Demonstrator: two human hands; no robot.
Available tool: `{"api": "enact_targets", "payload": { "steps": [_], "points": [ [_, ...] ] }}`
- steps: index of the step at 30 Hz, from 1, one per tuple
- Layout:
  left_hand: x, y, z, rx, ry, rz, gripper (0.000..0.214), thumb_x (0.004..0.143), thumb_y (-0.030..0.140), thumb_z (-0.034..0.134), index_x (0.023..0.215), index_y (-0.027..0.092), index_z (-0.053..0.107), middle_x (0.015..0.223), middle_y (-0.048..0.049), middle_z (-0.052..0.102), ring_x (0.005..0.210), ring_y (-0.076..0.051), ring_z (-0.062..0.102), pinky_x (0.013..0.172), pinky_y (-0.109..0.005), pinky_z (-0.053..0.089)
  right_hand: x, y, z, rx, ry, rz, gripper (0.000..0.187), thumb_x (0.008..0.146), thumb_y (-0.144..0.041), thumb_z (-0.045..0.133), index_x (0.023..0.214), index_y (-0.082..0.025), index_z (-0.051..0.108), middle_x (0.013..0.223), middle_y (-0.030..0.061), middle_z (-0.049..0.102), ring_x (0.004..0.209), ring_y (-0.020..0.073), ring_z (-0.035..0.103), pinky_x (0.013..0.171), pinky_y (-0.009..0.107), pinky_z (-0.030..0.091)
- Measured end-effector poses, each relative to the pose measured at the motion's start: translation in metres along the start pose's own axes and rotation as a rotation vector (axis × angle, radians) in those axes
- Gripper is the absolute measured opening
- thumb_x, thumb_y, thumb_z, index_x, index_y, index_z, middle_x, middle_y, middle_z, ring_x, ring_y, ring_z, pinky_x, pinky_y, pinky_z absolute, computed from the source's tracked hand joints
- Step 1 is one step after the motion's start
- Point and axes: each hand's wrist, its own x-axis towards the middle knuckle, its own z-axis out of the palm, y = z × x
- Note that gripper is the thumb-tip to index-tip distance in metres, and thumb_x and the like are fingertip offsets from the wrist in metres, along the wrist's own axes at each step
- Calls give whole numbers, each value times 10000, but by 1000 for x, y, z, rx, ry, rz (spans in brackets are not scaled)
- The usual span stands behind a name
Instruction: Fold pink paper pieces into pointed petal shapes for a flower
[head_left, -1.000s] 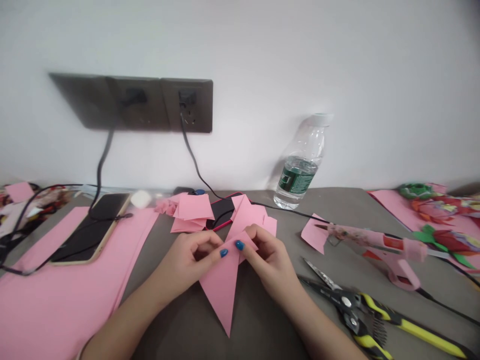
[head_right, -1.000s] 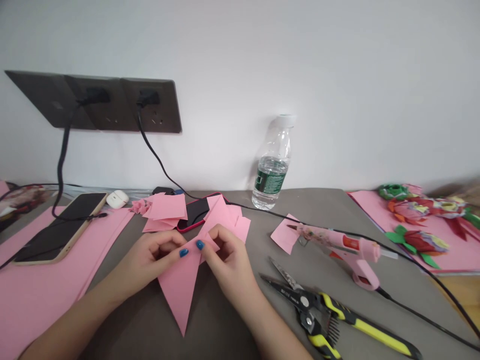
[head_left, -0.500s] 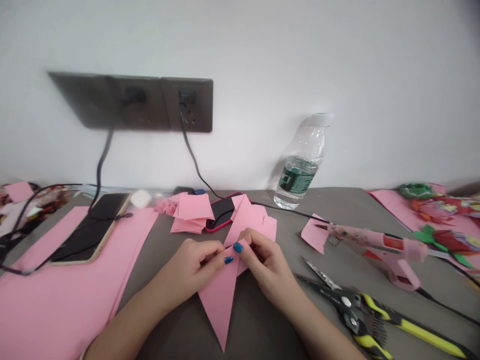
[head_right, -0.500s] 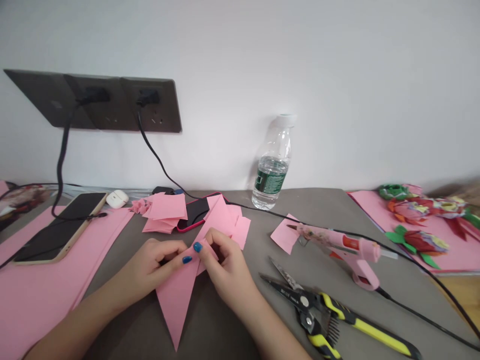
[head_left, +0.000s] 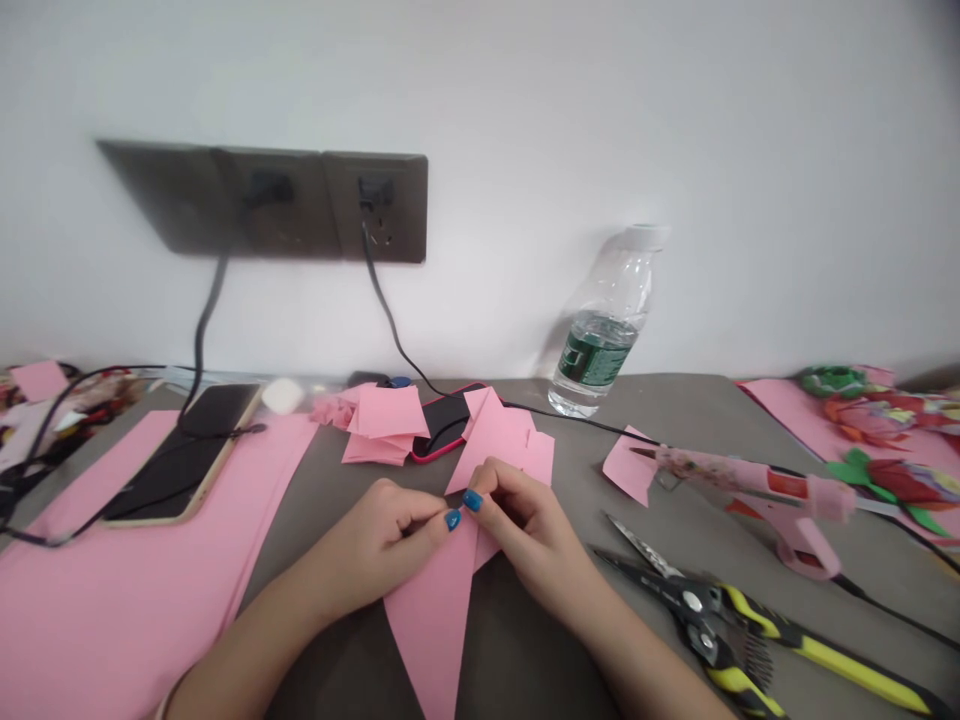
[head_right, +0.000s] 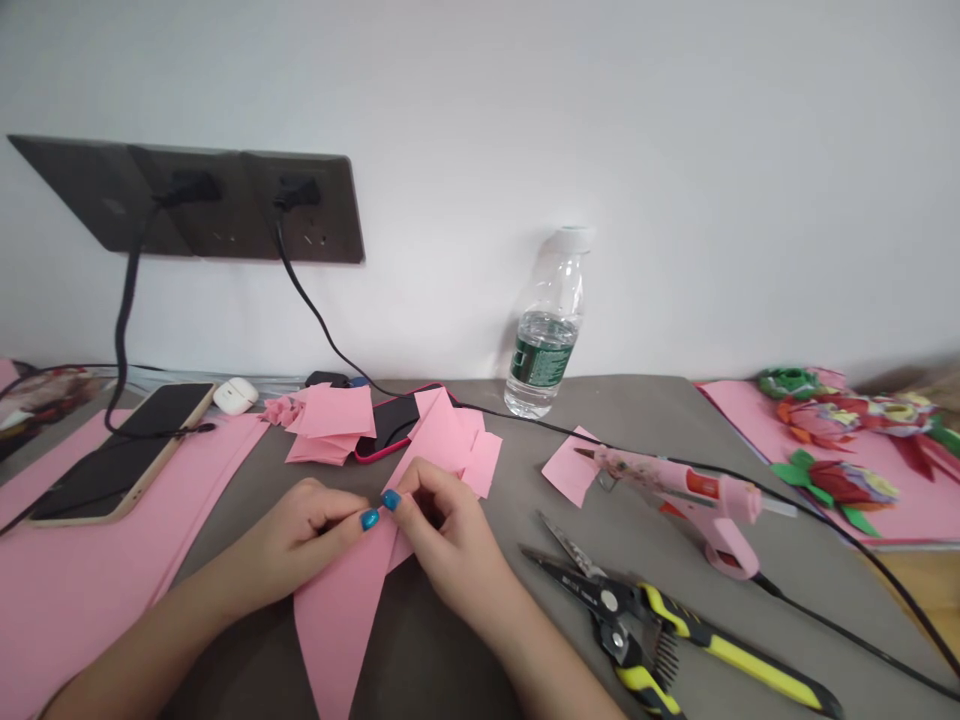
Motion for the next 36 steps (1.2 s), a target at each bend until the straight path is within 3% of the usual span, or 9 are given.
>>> {"api": "enact_targets", "payload": {
  "steps": [5, 12, 15, 20, 22, 26, 29, 32, 36],
  "points": [
    [-1, 1, 0, -3, 7, 8, 446, 984, 323, 424, 604, 201, 226, 574, 63, 211, 514, -85, 201, 469, -267, 153, 3, 0, -1, -26, 30, 12, 479, 915, -587, 544, 636, -208, 459, 628, -24, 402, 585, 135, 345, 534, 262, 299],
    [-1, -1, -1, -83, -87, -89, 426, 996, 362, 402, 611, 202, 314, 537, 73, 323, 405, -66, 383, 426, -228, 227, 4, 9, -4, 14, 244, 64, 488, 909, -556, 559, 602, -215, 392, 594, -44, 333, 551, 115, 284, 506, 258, 233],
    [-1, -3, -1, -38, -31, -16, 407, 967, 279, 437, 599, 196, 284, 554, 70, 266, 466, -69, 314, 461, -236, 199, 3, 6, -4, 31, 225, 54, 447, 902, -522, 577, 618, -211, 428, 597, -44, 358, 554, 115, 306, 512, 253, 252],
    [1, -3, -2, -14, 10, 25, 398, 960, 270, 447, 602, 190, 292, 577, 65, 251, 514, -79, 268, 485, -241, 191, 5, 1, -4, 14, 86, 6, 259, 860, -378, 669, 707, -190, 578, 678, -9, 538, 630, 140, 454, 578, 253, 340],
    [1, -3, -2, -51, -11, 4, 388, 966, 285, 436, 604, 189, 335, 559, 67, 319, 486, -70, 350, 481, -217, 244, 4, 5, -5, 43, 152, -8, 281, 876, -375, 659, 684, -193, 566, 672, -13, 528, 633, 139, 448, 591, 253, 342],
    [0, -3, -5, -114, -26, -25, 353, 950, 267, 425, 610, 183, 465, 568, 25, 603, 466, -82, 520, 487, -186, 373, 3, 16, -6, 243, 306, 55, 350, 878, -438, 672, 681, -204, 501, 637, -46, 437, 572, 115, 351, 542, 241, 280],
    [0, -5, -10, -108, 69, -19, 330, 907, 233, 444, 585, 186, 496, 517, 6, 653, 440, -91, 535, 462, -177, 384, 5, 17, -6, 395, 359, 101, 391, 836, -472, 718, 685, -210, 469, 624, -60, 396, 547, 107, 312, 519, 229, 264],
    [0, -6, -15, -92, 245, 1, 290, 869, 205, 446, 610, 182, 574, 454, 17, 625, 421, -99, 539, 437, -174, 376, 8, 16, -6, 510, 412, 127, 454, 786, -482, 757, 653, -215, 414, 619, -66, 362, 533, 101, 294, 504, 221, 263],
    [2, -7, -12, -59, 371, -21, 320, 906, 261, 441, 653, 180, 620, 441, 21, 605, 400, -107, 522, 413, -183, 374, 8, 18, -7, 404, 375, 89, 416, 838, -509, 700, 681, -215, 452, 621, -60, 369, 539, 109, 293, 508, 232, 248]
  ]
}}
